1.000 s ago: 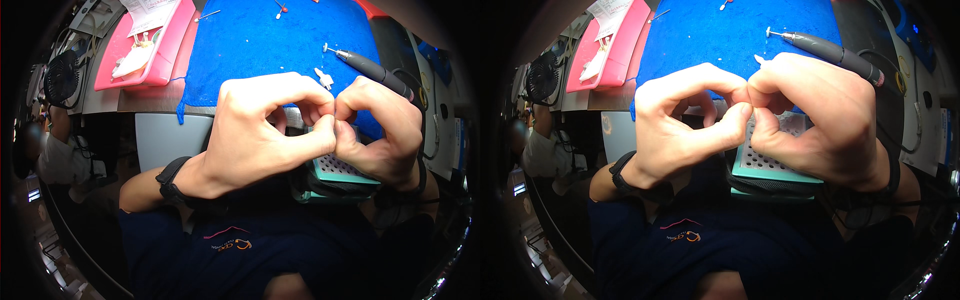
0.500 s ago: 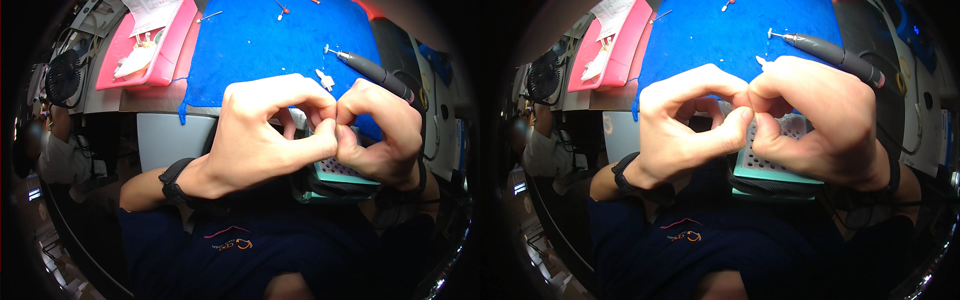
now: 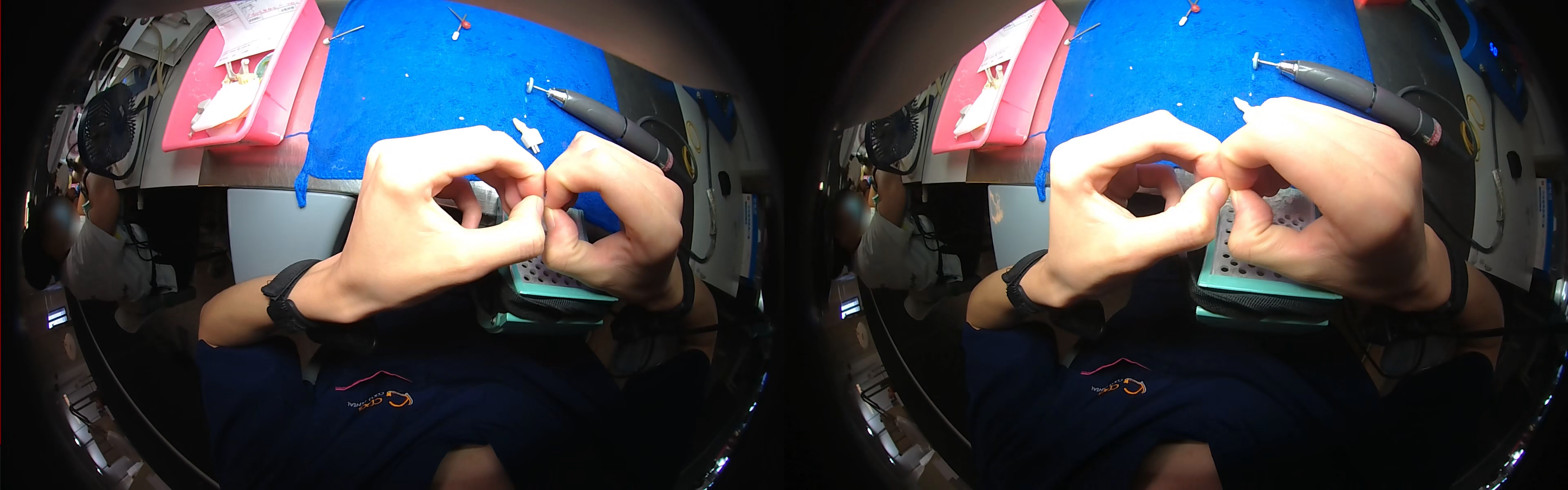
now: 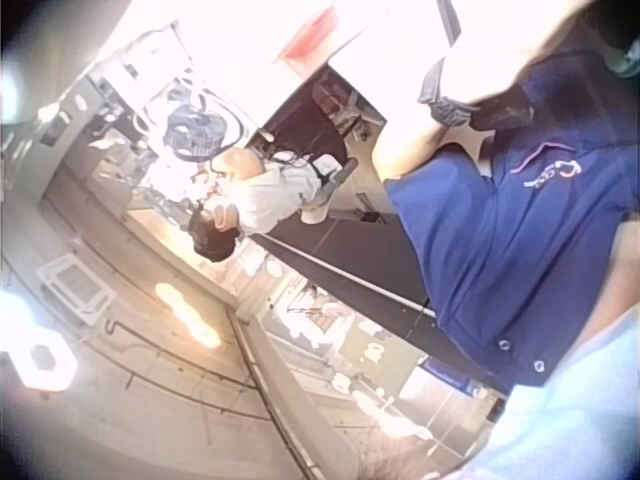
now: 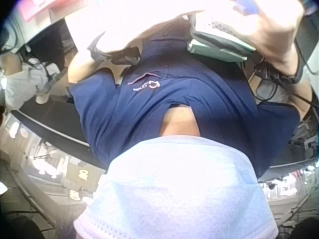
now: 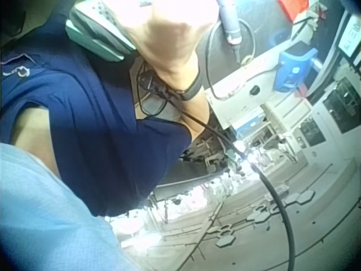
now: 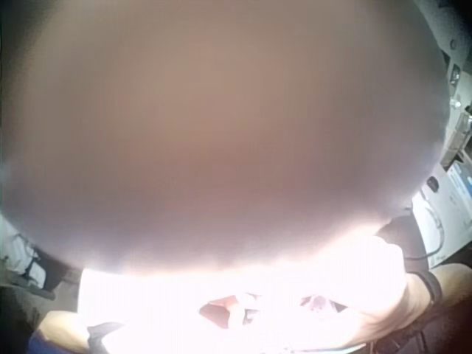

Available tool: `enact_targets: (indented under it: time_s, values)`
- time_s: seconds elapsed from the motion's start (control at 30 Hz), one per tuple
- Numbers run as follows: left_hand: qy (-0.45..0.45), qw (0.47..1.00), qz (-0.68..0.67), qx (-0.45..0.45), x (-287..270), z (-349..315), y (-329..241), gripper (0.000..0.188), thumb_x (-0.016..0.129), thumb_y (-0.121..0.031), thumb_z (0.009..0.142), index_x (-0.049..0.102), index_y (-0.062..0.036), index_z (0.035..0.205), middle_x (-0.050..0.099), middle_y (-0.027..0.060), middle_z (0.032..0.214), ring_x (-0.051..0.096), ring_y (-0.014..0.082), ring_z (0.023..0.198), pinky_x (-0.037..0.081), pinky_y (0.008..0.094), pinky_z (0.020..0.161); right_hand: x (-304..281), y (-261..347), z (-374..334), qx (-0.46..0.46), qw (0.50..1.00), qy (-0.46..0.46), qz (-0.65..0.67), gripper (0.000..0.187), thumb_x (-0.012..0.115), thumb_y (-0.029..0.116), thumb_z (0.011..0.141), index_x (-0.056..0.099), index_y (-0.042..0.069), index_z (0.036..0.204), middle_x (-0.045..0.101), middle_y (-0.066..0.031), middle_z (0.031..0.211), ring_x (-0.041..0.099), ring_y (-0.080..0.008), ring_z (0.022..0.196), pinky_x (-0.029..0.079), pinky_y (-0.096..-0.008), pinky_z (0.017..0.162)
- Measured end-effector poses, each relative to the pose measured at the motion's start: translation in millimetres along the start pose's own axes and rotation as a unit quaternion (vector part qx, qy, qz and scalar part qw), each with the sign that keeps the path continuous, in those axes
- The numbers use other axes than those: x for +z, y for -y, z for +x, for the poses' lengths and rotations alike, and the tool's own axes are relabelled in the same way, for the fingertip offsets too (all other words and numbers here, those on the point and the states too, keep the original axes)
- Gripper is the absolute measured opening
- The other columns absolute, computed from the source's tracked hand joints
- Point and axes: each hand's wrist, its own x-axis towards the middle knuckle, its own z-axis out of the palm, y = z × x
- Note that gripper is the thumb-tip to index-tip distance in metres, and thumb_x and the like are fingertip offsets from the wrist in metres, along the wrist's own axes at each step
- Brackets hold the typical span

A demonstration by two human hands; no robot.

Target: Polishing and inspecting small white components using a handheld rotary tool at a lab workbench.

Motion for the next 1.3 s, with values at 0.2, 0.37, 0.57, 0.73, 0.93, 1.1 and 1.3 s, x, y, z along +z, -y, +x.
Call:
enact_targets:
  time_s: [0.2, 0.37, 0.57, 0.73, 0.93, 1.1, 1.3]
  values:
    - [0.052, 0.998, 0.017, -0.018, -6.4, -1.9, -3.5, 0.017, 0.074, 0.006, 0.083, 0.073, 0.0048, 0.100, 0.071, 0.0065, 0.092, 0.064, 0.0074, 0.078, 0.052, 0.0207, 0.062, 0.4, -0.6, -0.3, -0.002, 1.000, -0.001, -0.003, 0.021, 0.067, -0.009, 0.063, 0.061, -0.003, 0.083, 0.059, -0.0093, 0.070, 0.059, -0.0202, 0.060, 0.046, -0.0309, 0.056]
    - [0.055, 0.998, 0.021, -0.012, -7.7, -2.5, -4.4, 0.016, 0.074, 0.006, 0.083, 0.072, 0.0046, 0.099, 0.071, 0.0064, 0.093, 0.064, 0.0073, 0.079, 0.052, 0.0207, 0.063, 0.4, -1.1, -0.5, -0.006, 1.000, 0.001, 0.001, 0.021, 0.067, -0.009, 0.063, 0.061, -0.003, 0.083, 0.059, -0.0090, 0.071, 0.059, -0.0199, 0.060, 0.045, -0.0308, 0.056]
    - [0.056, 0.998, 0.014, -0.013, -7.5, -2.7, -5.5, 0.015, 0.074, 0.006, 0.084, 0.072, 0.0042, 0.098, 0.071, 0.0064, 0.093, 0.064, 0.0077, 0.080, 0.052, 0.0207, 0.063, -0.7, -1.7, 0.1, -0.008, 1.000, 0.005, 0.005, 0.021, 0.067, -0.009, 0.064, 0.061, -0.003, 0.084, 0.059, -0.0088, 0.071, 0.059, -0.0198, 0.060, 0.045, -0.0308, 0.057]
    - [0.051, 0.998, 0.007, -0.024, -7.8, -2.2, -7.3, 0.014, 0.074, 0.007, 0.084, 0.072, 0.0041, 0.098, 0.071, 0.0065, 0.093, 0.064, 0.0083, 0.080, 0.051, 0.0208, 0.063, -2.1, -1.6, 0.2, -0.006, 1.000, 0.007, 0.006, 0.021, 0.068, -0.008, 0.064, 0.061, -0.003, 0.084, 0.060, -0.0090, 0.072, 0.059, -0.0200, 0.060, 0.046, -0.0309, 0.058]
    - [0.055, 0.998, 0.000, -0.040, -9.0, -3.4, -7.8, 0.014, 0.073, 0.007, 0.085, 0.072, 0.0044, 0.098, 0.070, 0.0075, 0.095, 0.065, 0.0093, 0.082, 0.053, 0.0218, 0.065, -3.1, -2.5, -2.0, -0.001, 1.000, 0.008, 0.008, 0.022, 0.068, -0.008, 0.064, 0.061, -0.003, 0.085, 0.060, -0.0094, 0.073, 0.059, -0.0198, 0.062, 0.046, -0.0313, 0.059]
    - [0.035, 0.999, -0.012, -0.010, -8.8, -1.7, -5.3, 0.013, 0.073, 0.006, 0.087, 0.071, 0.0048, 0.100, 0.071, 0.0096, 0.097, 0.068, 0.0119, 0.086, 0.056, 0.0235, 0.070, -8.8, 2.1, -0.4, 0.109, 0.989, -0.011, 0.095, 0.018, 0.066, -0.009, 0.072, 0.061, -0.005, 0.089, 0.064, -0.0107, 0.081, 0.063, -0.0180, 0.073, 0.049, -0.0293, 0.069]
    - [-0.003, 0.998, -0.062, -0.031, -4.7, 1.6, 1.4, 0.013, 0.074, -0.001, 0.089, 0.074, 0.0010, 0.102, 0.075, 0.0056, 0.095, 0.068, 0.0043, 0.081, 0.047, 0.0156, 0.054, -13.5, 0.1, 3.5, 0.302, 0.866, -0.023, 0.398, 0.011, 0.062, -0.002, 0.090, 0.063, -0.006, 0.100, 0.067, -0.0122, 0.087, 0.064, -0.0138, 0.080, 0.053, -0.0268, 0.074]
